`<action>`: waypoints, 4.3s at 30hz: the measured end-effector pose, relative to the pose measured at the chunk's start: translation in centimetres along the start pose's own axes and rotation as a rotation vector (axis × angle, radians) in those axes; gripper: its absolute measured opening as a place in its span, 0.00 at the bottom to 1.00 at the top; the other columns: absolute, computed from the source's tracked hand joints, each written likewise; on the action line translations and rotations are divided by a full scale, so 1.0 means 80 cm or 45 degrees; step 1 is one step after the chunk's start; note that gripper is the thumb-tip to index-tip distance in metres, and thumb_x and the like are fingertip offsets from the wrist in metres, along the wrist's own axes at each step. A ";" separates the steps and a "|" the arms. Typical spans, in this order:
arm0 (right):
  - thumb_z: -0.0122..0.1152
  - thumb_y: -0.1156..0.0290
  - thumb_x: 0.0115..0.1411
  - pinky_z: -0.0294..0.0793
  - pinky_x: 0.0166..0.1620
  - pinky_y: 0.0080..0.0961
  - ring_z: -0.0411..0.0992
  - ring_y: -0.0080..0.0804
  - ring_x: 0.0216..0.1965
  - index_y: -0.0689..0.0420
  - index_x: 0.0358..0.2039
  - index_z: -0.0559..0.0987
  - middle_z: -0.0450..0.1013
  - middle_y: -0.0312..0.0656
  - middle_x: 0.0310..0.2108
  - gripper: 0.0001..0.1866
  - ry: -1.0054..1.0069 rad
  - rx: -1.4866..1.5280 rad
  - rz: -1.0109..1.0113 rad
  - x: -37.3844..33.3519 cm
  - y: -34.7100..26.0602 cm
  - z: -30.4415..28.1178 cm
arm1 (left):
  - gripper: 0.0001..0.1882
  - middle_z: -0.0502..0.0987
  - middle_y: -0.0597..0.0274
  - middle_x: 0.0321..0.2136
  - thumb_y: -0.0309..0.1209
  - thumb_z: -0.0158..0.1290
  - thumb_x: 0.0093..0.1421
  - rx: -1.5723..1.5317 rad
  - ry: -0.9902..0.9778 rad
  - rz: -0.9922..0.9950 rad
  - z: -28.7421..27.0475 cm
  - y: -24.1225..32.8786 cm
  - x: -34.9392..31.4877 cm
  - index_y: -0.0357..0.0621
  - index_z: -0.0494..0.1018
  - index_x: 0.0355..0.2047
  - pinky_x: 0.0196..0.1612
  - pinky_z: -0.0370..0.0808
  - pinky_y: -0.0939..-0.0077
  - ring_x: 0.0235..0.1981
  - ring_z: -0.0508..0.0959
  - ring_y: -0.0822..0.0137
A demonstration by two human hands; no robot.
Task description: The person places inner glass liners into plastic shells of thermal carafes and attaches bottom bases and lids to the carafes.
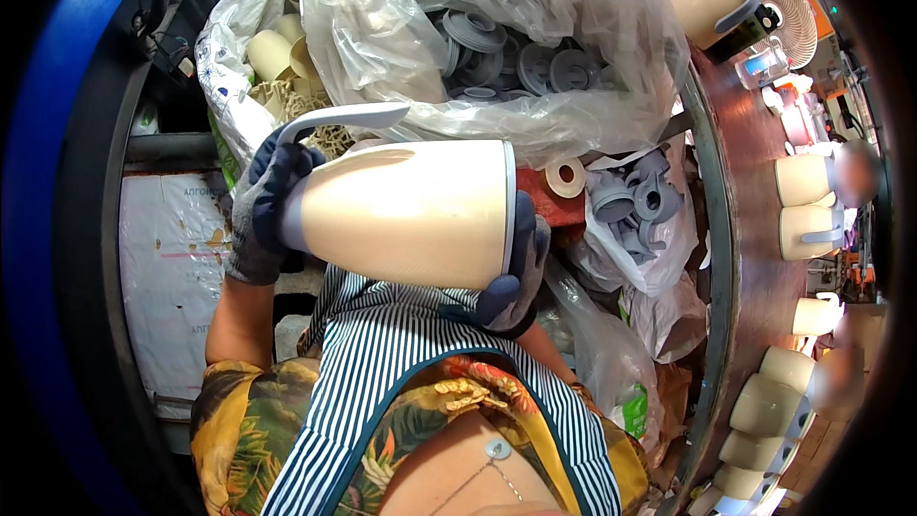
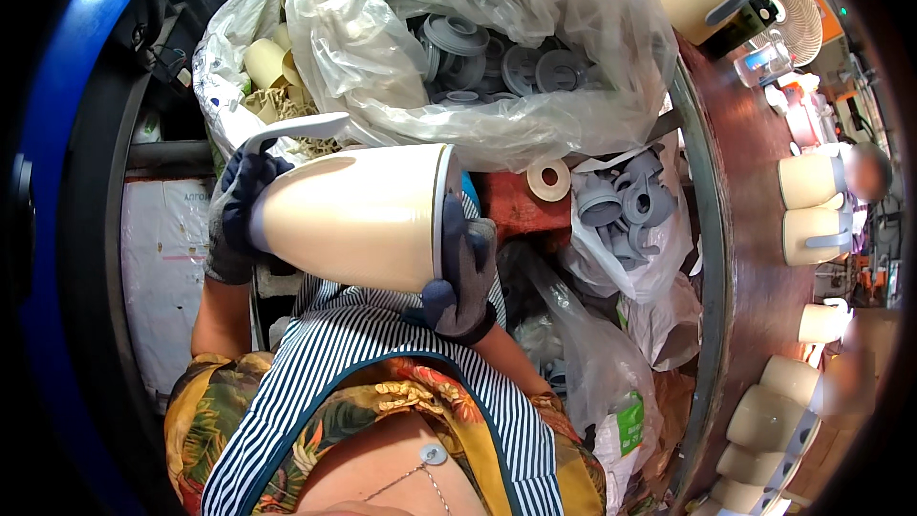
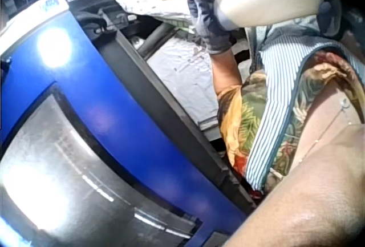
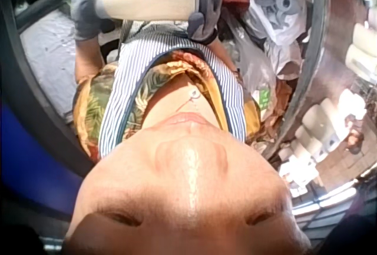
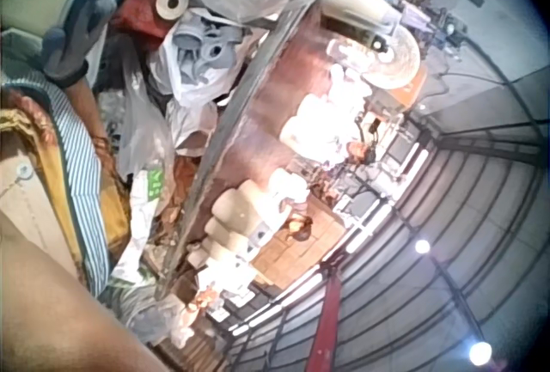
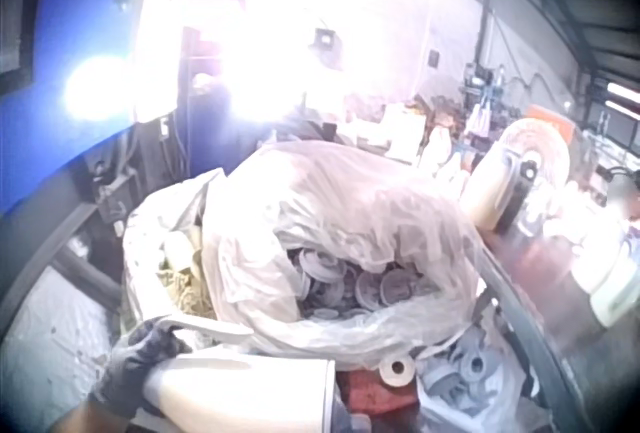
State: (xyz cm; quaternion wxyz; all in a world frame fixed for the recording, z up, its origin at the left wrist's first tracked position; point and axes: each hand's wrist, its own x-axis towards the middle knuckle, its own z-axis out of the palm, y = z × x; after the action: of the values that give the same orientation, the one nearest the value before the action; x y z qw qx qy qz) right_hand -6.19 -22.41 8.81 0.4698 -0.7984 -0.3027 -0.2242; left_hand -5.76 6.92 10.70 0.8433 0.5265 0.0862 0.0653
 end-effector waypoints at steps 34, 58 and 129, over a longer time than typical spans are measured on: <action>0.63 0.66 0.58 0.74 0.30 0.21 0.73 0.30 0.29 0.63 0.45 0.77 0.76 0.44 0.34 0.18 1.143 -0.420 -0.117 -0.014 0.002 -0.440 | 0.23 0.72 0.46 0.53 0.36 0.41 0.70 0.881 -0.625 1.000 0.115 0.088 0.086 0.30 0.66 0.56 0.58 0.67 0.64 0.55 0.72 0.60; 0.39 0.49 0.63 0.62 0.56 0.57 0.65 0.51 0.55 0.37 0.66 0.57 0.60 0.44 0.62 0.30 -1.099 -1.141 1.944 -0.702 0.184 -0.092 | 0.19 0.78 0.58 0.46 0.38 0.48 0.66 1.340 0.468 -0.143 -0.400 -0.122 -0.032 0.37 0.73 0.51 0.51 0.70 0.74 0.46 0.76 0.67; 0.80 0.59 0.39 0.46 0.68 0.38 0.49 0.44 0.68 0.61 0.68 0.47 0.51 0.52 0.66 0.64 -0.212 0.601 0.354 0.001 0.033 -0.004 | 0.26 0.63 0.55 0.62 0.29 0.48 0.65 0.095 -0.357 -0.317 -0.015 -0.135 -0.003 0.37 0.60 0.62 0.64 0.58 0.71 0.61 0.64 0.64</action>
State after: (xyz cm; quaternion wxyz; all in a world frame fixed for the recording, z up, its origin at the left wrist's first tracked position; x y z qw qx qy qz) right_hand -4.32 -23.64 7.39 0.6423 -0.7165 -0.2718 -0.0147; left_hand -6.05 3.23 0.46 0.8285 0.5465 0.0348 -0.1170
